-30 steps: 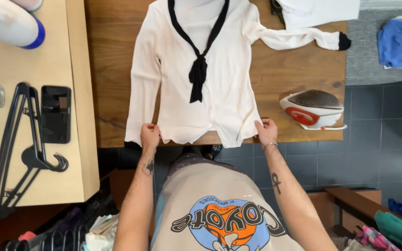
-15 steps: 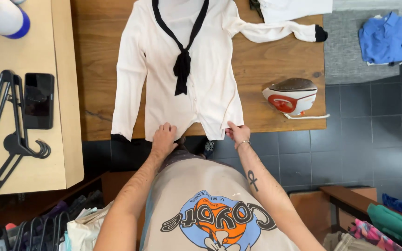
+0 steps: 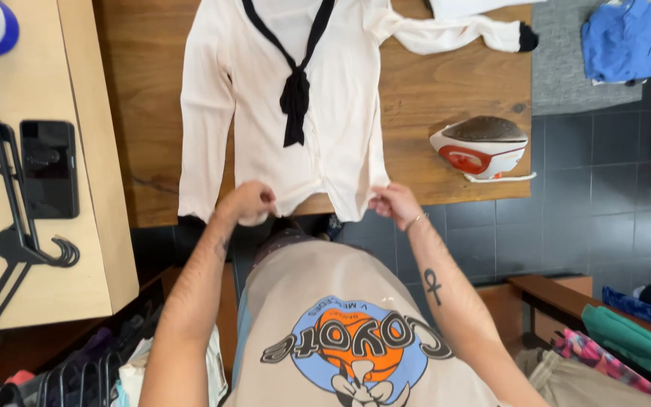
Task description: Ironing a white cardigan on a table and then placing it on a hanger to be hung on a clothing rack.
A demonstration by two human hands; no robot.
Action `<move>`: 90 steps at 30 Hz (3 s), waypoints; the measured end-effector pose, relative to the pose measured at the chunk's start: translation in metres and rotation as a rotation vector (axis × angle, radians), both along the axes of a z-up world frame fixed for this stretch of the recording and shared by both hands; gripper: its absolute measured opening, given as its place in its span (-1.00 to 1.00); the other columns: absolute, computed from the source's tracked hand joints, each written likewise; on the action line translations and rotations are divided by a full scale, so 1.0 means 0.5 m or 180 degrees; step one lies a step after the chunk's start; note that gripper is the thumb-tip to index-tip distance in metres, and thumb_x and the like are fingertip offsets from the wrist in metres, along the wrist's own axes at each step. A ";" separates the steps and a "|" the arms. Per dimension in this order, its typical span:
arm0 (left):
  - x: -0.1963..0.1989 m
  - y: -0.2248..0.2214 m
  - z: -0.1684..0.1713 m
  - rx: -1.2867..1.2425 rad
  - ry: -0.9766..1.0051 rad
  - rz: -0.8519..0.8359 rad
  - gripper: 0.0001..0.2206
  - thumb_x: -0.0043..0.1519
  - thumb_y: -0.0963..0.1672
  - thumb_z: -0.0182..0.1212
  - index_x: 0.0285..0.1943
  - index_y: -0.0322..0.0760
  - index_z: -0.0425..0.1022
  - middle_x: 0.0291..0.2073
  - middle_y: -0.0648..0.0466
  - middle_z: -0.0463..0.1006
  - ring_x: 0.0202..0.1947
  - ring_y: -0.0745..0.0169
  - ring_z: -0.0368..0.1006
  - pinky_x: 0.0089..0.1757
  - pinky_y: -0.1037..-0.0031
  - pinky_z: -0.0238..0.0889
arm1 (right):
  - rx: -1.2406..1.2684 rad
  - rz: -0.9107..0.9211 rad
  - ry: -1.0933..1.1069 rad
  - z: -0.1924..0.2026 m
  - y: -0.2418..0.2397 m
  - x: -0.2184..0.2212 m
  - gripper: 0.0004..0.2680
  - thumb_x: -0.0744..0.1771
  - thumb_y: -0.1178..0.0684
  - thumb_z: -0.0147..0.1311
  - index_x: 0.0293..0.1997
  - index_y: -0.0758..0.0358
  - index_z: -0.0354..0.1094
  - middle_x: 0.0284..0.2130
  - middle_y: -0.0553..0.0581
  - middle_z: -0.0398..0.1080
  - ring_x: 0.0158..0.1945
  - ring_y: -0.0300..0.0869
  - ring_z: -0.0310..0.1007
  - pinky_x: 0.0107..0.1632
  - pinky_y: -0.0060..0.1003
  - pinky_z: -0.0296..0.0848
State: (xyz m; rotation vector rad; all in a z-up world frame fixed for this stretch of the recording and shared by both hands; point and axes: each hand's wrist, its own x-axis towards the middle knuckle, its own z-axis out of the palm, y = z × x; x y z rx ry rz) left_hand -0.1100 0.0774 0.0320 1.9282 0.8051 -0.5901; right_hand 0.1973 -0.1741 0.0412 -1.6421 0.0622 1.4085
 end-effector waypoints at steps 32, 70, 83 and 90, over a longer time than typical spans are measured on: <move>-0.001 -0.112 -0.043 0.2134 -0.0059 -0.0388 -0.83 0.18 -0.21 0.07 -0.06 -0.18 0.31 -0.21 0.03 0.37 -0.32 -0.11 0.60 -0.26 0.16 0.53 | -0.1529 0.3442 -0.3686 0.003 0.118 0.067 -0.87 0.30 -0.15 0.01 -0.15 -0.12 0.39 -0.25 0.14 0.59 -0.11 0.14 0.62 -0.06 0.04 0.58; -0.185 -0.203 -0.061 0.2476 0.0285 0.1449 -0.86 0.27 -0.03 0.09 -0.13 -0.04 0.48 -0.27 0.06 0.42 -0.22 -0.05 0.58 -0.23 0.21 0.51 | -0.0774 0.2881 -0.5639 -0.070 -0.153 -0.070 -0.90 0.23 -0.22 0.12 -0.31 -0.28 0.34 -0.43 -0.20 0.31 -0.32 -0.29 0.54 -0.29 -0.36 0.56; -0.143 0.012 -0.018 0.2283 -0.0361 0.1520 -0.43 0.35 -0.03 0.04 0.51 -0.41 0.16 0.47 -0.34 0.09 0.43 -0.45 0.06 0.26 -0.15 0.12 | -0.0278 0.2314 -0.4934 -0.052 -0.084 -0.036 -0.65 0.25 -0.12 0.18 0.14 -0.02 0.33 -0.09 0.00 0.35 0.04 -0.10 0.48 0.01 -0.20 0.58; -0.186 0.185 -0.068 0.2360 0.0772 0.2021 -0.32 0.38 0.09 -0.02 0.57 -0.40 0.02 0.55 -0.28 -0.10 0.51 -0.43 -0.19 0.34 -0.24 -0.23 | 0.0244 0.2573 -0.4823 -0.041 0.010 -0.045 -0.58 0.23 -0.12 0.25 0.21 0.03 0.35 0.14 0.08 0.32 0.22 -0.03 0.39 0.20 -0.17 0.46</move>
